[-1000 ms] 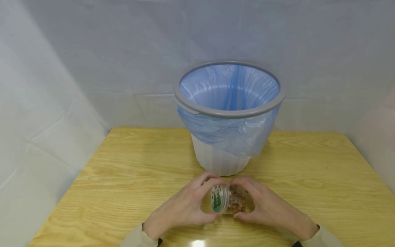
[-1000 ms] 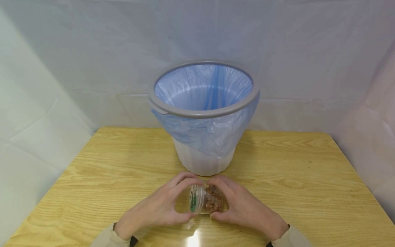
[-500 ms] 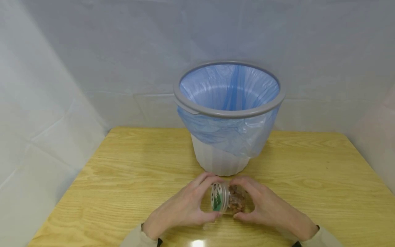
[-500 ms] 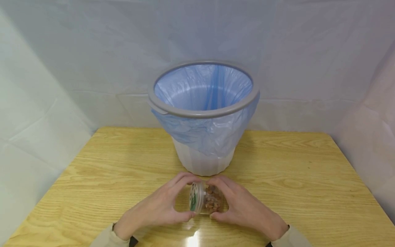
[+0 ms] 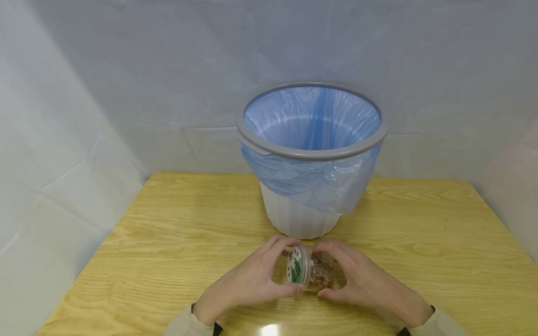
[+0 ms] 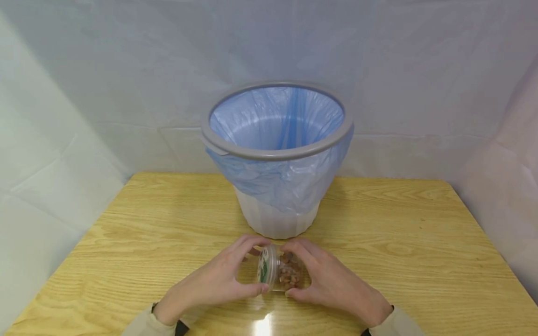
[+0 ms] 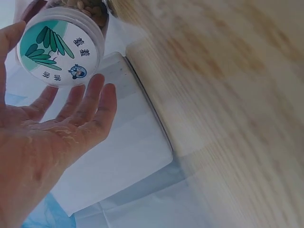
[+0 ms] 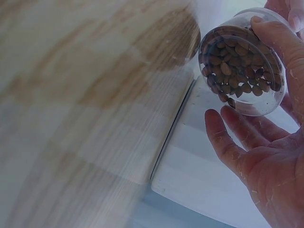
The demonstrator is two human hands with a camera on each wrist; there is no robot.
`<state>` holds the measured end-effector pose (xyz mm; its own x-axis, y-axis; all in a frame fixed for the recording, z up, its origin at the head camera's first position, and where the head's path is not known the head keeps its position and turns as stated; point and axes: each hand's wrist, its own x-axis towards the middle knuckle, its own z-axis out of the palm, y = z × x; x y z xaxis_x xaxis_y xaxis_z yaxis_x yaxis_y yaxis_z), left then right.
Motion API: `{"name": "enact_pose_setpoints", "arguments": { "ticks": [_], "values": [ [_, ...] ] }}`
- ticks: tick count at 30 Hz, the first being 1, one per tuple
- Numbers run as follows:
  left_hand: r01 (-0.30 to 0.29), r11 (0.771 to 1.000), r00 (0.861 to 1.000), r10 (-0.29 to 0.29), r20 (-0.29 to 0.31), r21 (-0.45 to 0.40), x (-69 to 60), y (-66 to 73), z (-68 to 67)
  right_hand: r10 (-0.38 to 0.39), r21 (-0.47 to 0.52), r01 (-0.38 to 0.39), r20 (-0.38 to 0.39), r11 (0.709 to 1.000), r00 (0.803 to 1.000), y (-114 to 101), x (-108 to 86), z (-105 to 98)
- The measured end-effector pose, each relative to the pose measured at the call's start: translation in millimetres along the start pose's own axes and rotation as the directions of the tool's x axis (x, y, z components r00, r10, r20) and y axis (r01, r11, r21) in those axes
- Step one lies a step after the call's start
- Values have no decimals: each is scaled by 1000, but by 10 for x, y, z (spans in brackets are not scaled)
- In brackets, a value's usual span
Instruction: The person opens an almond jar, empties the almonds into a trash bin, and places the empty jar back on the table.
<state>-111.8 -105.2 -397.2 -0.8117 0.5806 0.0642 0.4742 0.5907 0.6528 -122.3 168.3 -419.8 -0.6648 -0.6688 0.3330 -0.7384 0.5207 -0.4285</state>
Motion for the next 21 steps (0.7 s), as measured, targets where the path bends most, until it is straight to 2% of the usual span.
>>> {"name": "enact_pose_setpoints", "arguments": {
  "ticks": [12, 18, 21],
  "values": [
    [50, 998, 999, -49, 21, -45, 4, -7, -4, -34, -19, 34, -29, 999, 999, 10, 8, 14],
    [49, 998, 998, -48, 27, -44, 1, -18, -6, -11, -3, 11, -18, 1000, 1000, 6, 6, 10],
    [19, 1000, 1000, -18, 21, -25, -6, -11, -19, -2, 3, 2, -16, 1000, 1000, 5, 5, 8]
  ]
}}
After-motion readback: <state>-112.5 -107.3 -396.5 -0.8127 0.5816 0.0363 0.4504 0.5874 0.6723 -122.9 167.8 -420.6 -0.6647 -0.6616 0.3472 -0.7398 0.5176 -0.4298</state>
